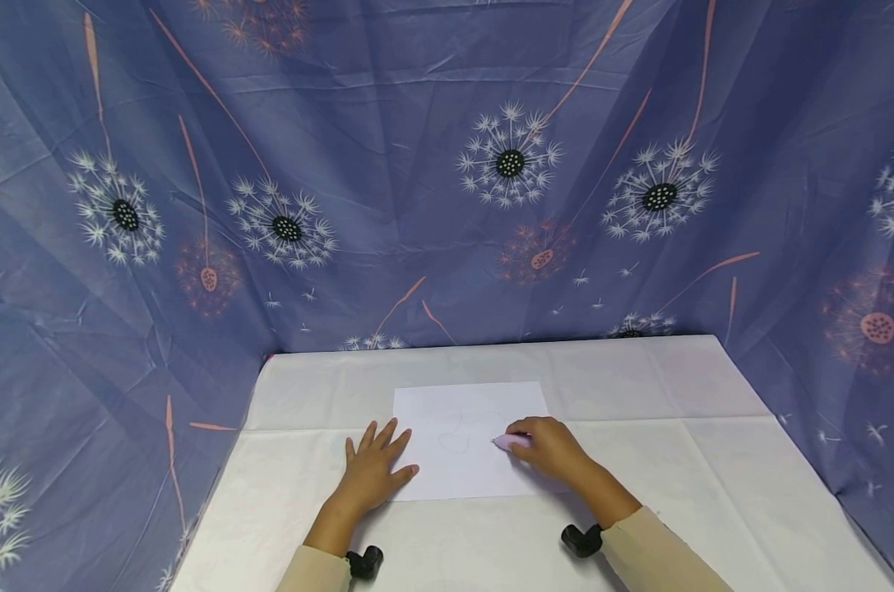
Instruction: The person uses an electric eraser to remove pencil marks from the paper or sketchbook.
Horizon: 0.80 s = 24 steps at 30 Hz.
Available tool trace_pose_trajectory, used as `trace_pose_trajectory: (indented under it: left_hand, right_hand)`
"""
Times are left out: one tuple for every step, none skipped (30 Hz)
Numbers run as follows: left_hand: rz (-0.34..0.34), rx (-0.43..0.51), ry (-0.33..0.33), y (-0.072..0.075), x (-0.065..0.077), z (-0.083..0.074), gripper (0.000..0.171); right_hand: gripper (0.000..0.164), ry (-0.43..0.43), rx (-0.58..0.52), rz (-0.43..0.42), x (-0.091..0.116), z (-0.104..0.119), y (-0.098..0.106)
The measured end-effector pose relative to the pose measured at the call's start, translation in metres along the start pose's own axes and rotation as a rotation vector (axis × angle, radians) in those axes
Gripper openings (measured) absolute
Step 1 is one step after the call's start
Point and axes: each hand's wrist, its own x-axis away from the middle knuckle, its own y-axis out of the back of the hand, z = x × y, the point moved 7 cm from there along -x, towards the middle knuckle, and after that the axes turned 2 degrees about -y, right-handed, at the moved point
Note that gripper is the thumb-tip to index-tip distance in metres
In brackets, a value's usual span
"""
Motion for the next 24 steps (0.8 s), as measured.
trace_pose_trajectory:
  left_hand:
    - [0.001, 0.002, 0.001, -0.0002, 0.0, 0.0004, 0.066]
    - [0.0, 0.004, 0.001, -0.0005, 0.0001, 0.0008, 0.066]
    - [-0.001, 0.005, 0.001, -0.0005, 0.0, 0.0008, 0.066]
    - [0.001, 0.004, 0.002, -0.0006, -0.0001, 0.001, 0.066]
    - [0.003, 0.004, 0.004, -0.0007, -0.0003, 0.0011, 0.066]
    - [0.002, 0.004, 0.004, -0.0008, -0.0002, 0.0013, 0.065]
    - [0.0, 0.004, 0.003, -0.0008, -0.0003, 0.0014, 0.065]
    - [0.001, 0.004, 0.003, -0.0008, -0.0003, 0.0014, 0.065]
    - [0.003, 0.004, 0.004, -0.001, -0.0004, 0.0015, 0.065]
    - [0.005, 0.005, 0.005, -0.001, -0.0005, 0.0015, 0.065]
    - [0.004, 0.007, 0.004, -0.001, -0.0004, 0.0015, 0.065]
    - [0.002, 0.009, 0.002, -0.0009, -0.0004, 0.0013, 0.065]
    - [0.003, 0.01, 0.003, -0.001, -0.0003, 0.0013, 0.065]
    - [0.003, 0.011, 0.003, -0.0009, -0.0003, 0.0011, 0.065]
    - [0.002, 0.011, 0.003, -0.0009, -0.0001, 0.0009, 0.065]
    - [-0.001, 0.012, 0.001, -0.0006, -0.0002, 0.0006, 0.065]
    - [-0.004, 0.012, -0.001, -0.0005, -0.0001, 0.0004, 0.065]
    - [-0.005, 0.011, -0.002, -0.0004, -0.0001, 0.0001, 0.065]
    - [-0.006, 0.011, -0.001, -0.0004, 0.0, 0.0001, 0.065]
    - [-0.007, 0.01, -0.002, -0.0003, -0.0002, 0.0, 0.065]
    - [-0.006, 0.01, -0.001, -0.0007, -0.0001, 0.0005, 0.065]
    - [-0.005, 0.01, 0.0, -0.0008, -0.0002, 0.0007, 0.065]
    - [-0.005, 0.01, 0.001, -0.001, -0.0003, 0.0008, 0.065]
    - [-0.004, 0.009, 0.001, -0.0011, -0.0004, 0.0009, 0.065]
  right_hand:
    - [0.016, 0.0, -0.002, 0.002, -0.0001, -0.0004, -0.0006]
    - [0.016, 0.0, -0.003, 0.005, -0.0002, -0.0005, -0.0012]
    - [0.016, 0.003, -0.006, 0.009, -0.0004, -0.0004, -0.0018]
    - [0.016, 0.005, -0.008, 0.012, -0.0004, -0.0002, -0.0023]
    - [0.016, 0.008, -0.009, 0.014, -0.0004, 0.0002, -0.0026]
    - [0.016, 0.009, -0.012, 0.014, -0.0005, 0.0004, -0.0028]
    - [0.016, 0.013, -0.011, 0.01, -0.0005, 0.001, -0.0026]
    - [0.016, 0.013, -0.007, 0.004, -0.0004, 0.0012, -0.0022]
    - [0.016, 0.014, -0.003, -0.003, -0.0004, 0.0014, -0.0018]
    - [0.016, 0.013, 0.003, -0.011, -0.0004, 0.0017, -0.0012]
    - [0.016, 0.01, 0.005, -0.016, -0.0006, 0.0015, -0.0009]
    - [0.016, 0.007, 0.008, -0.021, -0.0008, 0.0013, -0.0006]
    - [0.016, 0.003, 0.01, -0.025, -0.0009, 0.001, -0.0004]
    - [0.016, -0.003, 0.01, -0.03, -0.0011, 0.0003, -0.0003]
    - [0.016, -0.008, 0.009, -0.033, -0.0015, -0.0003, -0.0003]
    - [0.017, -0.014, 0.008, -0.036, -0.0017, -0.001, -0.0003]
    - [0.017, -0.02, 0.011, -0.038, -0.0021, -0.0019, -0.0005]
    - [0.017, -0.025, 0.011, -0.041, -0.0023, -0.0026, -0.0004]
    - [0.017, -0.029, 0.012, -0.044, -0.0025, -0.003, -0.0003]
    - [0.017, -0.033, 0.014, -0.047, -0.0027, -0.0035, -0.0005]
    - [0.017, -0.036, 0.014, -0.045, -0.003, -0.004, -0.0007]
    - [0.017, -0.038, 0.013, -0.046, -0.0031, -0.0041, -0.0006]
    - [0.017, -0.04, 0.011, -0.048, -0.0033, -0.0044, -0.0006]
    - [0.017, -0.044, 0.008, -0.051, -0.0035, -0.0048, -0.0006]
